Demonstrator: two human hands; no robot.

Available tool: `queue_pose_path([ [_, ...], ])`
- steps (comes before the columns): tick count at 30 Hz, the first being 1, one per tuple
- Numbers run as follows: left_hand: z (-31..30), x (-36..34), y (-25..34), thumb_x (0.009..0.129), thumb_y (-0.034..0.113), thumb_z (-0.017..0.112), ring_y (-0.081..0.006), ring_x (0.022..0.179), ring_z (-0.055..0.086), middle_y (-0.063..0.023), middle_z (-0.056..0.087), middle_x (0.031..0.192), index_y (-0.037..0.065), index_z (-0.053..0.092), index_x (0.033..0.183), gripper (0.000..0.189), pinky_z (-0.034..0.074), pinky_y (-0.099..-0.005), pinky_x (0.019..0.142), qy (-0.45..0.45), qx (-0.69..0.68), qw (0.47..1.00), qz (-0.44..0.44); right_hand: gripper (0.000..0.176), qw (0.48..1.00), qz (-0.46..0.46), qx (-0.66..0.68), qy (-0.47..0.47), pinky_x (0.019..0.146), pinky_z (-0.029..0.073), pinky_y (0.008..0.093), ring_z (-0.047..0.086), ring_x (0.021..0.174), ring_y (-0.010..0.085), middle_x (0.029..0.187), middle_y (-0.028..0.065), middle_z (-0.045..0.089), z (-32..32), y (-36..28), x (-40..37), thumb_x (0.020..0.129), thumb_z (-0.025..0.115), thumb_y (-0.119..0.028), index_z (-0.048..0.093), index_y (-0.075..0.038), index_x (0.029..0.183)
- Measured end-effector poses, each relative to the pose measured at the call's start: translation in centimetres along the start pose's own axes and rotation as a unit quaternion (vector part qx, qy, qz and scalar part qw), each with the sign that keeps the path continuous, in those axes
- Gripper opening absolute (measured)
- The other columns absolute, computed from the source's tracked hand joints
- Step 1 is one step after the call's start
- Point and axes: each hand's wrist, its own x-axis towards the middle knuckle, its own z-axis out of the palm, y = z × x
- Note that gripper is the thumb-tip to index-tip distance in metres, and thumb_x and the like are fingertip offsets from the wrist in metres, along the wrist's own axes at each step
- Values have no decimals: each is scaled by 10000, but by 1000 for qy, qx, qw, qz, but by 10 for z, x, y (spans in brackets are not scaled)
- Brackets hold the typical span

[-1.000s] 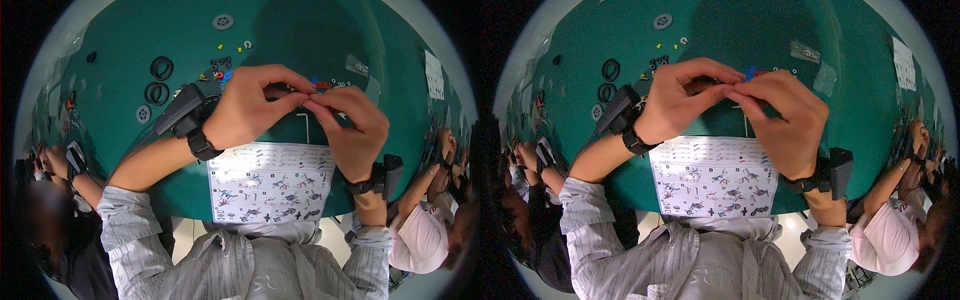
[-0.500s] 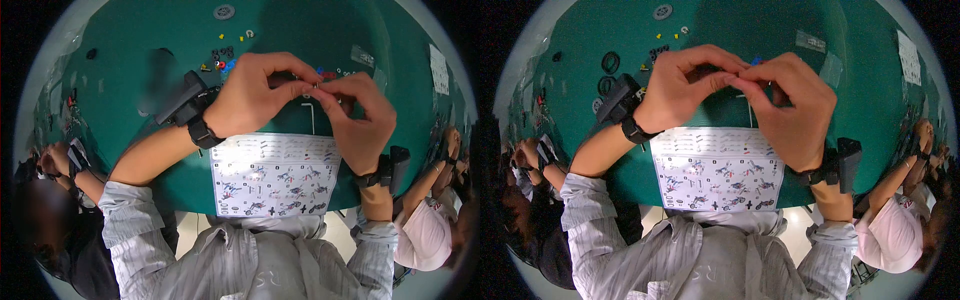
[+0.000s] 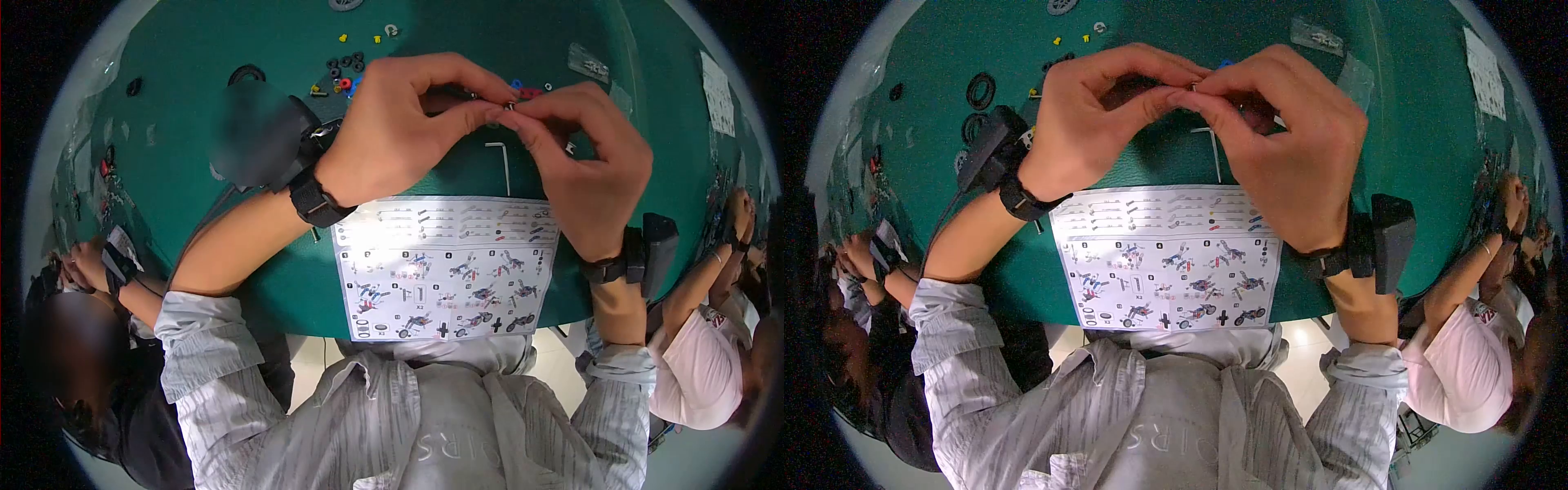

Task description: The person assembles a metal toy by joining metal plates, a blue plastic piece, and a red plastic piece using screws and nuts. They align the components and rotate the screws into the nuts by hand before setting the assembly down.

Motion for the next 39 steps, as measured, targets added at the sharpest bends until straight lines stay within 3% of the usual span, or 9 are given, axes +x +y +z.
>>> queue_pose_path([
  [11, -1, -1, 0, 939, 15, 648, -192, 1070, 655, -152, 686, 1155, -63, 665, 1114, 192, 531, -301, 961, 0, -7, 1000, -6, 163, 1000, -10, 1, 4, 529, 467, 210, 620, 611, 99, 761, 40, 654, 0, 5, 0, 747, 845, -61, 724, -39, 853],
  [20, 0, -1, -2, 936, -14, 639, -199, 1086, 652, -164, 681, 1160, -59, 657, 1074, 146, 530, -308, 962, -2, -12, 1000, -11, 181, 999, 2, -31, -23, 482, 381, 242, 520, 538, 107, 736, 32, 622, -2, 4, 0, 728, 851, -86, 714, -52, 840],
  [29, 0, 0, 2, 927, -52, 624, -214, 1109, 644, -175, 671, 1176, -63, 641, 1075, 150, 520, -320, 986, -23, -2, 1000, -21, 193, 995, 51, 2, -89, 508, 409, 252, 553, 583, 132, 756, 47, 626, -10, 5, 3, 744, 841, -89, 687, -42, 851],
  [39, 0, -2, 6, 924, -49, 629, -194, 1104, 634, -157, 663, 1184, -49, 631, 1091, 167, 544, -307, 965, -23, 44, 997, -54, 197, 993, 41, -2, -111, 555, 447, 275, 584, 627, 159, 763, 51, 616, -14, 5, 6, 742, 831, -99, 682, -42, 859],
])
